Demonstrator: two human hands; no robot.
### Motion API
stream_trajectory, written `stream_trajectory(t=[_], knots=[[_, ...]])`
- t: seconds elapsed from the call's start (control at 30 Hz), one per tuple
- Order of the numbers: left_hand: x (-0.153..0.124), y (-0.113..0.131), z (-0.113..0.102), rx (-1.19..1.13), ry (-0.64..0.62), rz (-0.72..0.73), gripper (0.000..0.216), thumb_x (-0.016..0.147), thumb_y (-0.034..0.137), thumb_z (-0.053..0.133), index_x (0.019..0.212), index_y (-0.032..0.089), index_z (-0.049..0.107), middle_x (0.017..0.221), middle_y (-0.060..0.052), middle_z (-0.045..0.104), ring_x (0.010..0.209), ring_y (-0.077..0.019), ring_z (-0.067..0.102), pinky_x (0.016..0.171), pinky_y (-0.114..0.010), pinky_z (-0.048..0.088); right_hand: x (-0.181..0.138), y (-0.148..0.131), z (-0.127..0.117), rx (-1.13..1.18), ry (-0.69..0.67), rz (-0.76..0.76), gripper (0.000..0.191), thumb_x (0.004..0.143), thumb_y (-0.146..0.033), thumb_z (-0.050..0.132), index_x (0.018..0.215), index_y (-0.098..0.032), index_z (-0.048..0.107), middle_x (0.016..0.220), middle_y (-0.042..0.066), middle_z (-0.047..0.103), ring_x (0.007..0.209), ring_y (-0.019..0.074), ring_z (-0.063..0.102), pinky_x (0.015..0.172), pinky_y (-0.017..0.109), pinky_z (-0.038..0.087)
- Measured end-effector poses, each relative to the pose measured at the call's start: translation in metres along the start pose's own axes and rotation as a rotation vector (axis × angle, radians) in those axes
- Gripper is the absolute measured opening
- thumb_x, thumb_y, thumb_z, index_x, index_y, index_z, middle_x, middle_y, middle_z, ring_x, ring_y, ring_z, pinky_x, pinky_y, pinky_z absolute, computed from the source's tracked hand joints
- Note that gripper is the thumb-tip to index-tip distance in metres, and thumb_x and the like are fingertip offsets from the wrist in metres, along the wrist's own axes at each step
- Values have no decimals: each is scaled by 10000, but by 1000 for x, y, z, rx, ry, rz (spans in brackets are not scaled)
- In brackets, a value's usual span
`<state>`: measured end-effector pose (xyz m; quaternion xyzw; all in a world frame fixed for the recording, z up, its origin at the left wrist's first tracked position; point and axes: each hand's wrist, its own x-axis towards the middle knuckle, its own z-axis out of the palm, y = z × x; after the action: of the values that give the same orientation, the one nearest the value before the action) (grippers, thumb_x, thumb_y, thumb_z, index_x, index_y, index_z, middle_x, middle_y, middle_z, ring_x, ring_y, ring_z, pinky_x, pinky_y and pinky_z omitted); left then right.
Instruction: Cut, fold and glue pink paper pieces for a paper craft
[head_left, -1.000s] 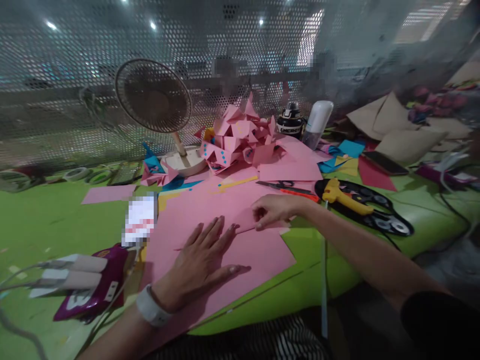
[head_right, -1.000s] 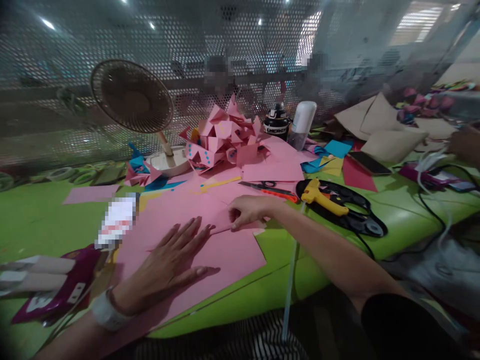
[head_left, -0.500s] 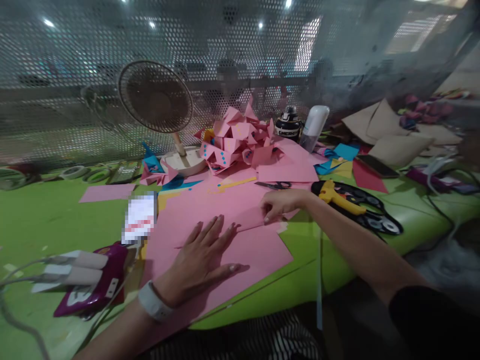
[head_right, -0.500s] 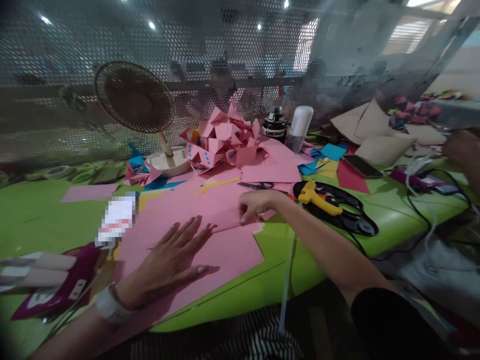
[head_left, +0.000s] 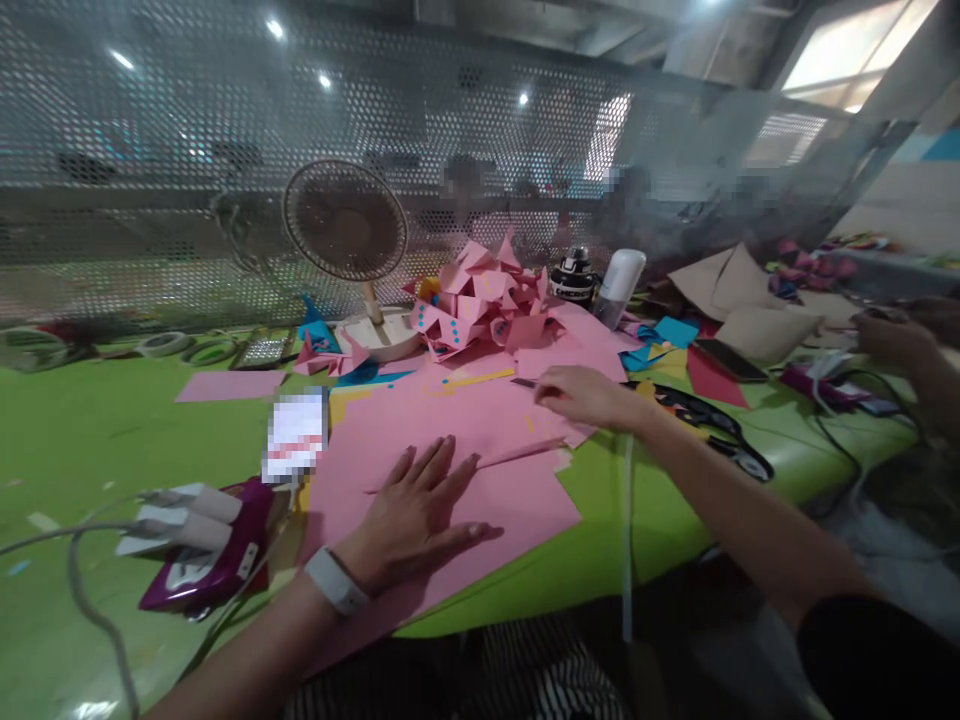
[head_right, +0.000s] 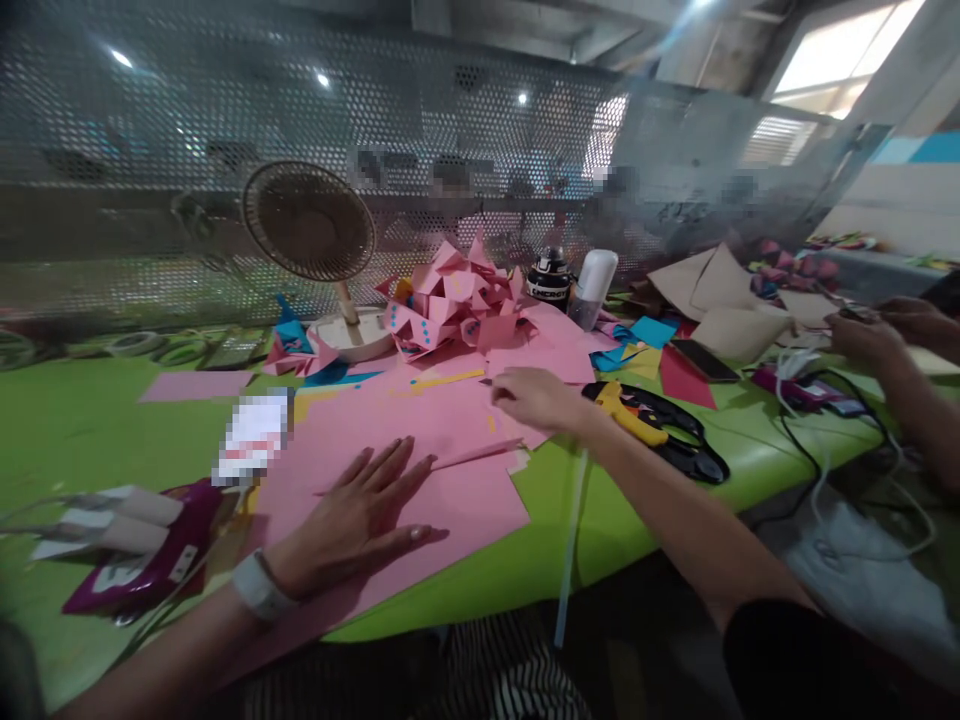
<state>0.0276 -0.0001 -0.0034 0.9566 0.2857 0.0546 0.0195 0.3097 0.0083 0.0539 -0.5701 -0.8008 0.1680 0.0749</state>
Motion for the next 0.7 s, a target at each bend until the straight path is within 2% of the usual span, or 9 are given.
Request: stream_trajectory(t=[0.03,0.1,0.17,0.27,0.4,0.7], knots=[[0,0,1,-2,6,4,753,792,691,325,1407,275,206,1473,-80,192,1338,-313,162,1057,-504,152,-4,-15,11,-9,44,-23,398,886,-276,336,1162,-71,537,1223,172,540,1130,255,468,943,381,331],[-1,-2,3,-3,19,10,747,795,688,323,1407,275,206,1476,-81,178,1338,-310,167,1057,-502,151,-11,-41,38,-22,63,-98,553,862,-407,416,1319,-96,391,1410,146,340,1283,254,299,1043,378,228],[0,-3,5,-2,25,13,760,789,695,323,1407,269,205,1478,-86,167,1337,-309,170,1057,-502,150,-14,-57,66,-72,0,-229,744,847,-545,378,1384,-45,257,1463,186,173,1343,269,163,1078,399,171],[0,-4,8,1,24,12,778,781,704,323,1408,259,207,1479,-90,162,1340,-305,160,1062,-492,141,-15,-58,91,-123,-14,-246,827,848,-622,266,1396,-8,192,1463,214,117,1360,270,66,1101,420,85],[2,-4,7,4,24,11,775,783,703,318,1406,254,219,1477,-87,169,1340,-303,163,1064,-486,139,-12,-47,96,-145,-9,-271,852,843,-647,210,1405,-8,157,1466,209,107,1363,260,39,1106,415,38],[1,-1,1,2,-10,-2,780,791,697,304,1415,243,192,1480,-84,152,1342,-304,154,1066,-488,134,-15,-43,94,-157,-9,-285,846,840,-647,224,1412,-29,145,1469,194,94,1364,250,42,1104,431,33]])
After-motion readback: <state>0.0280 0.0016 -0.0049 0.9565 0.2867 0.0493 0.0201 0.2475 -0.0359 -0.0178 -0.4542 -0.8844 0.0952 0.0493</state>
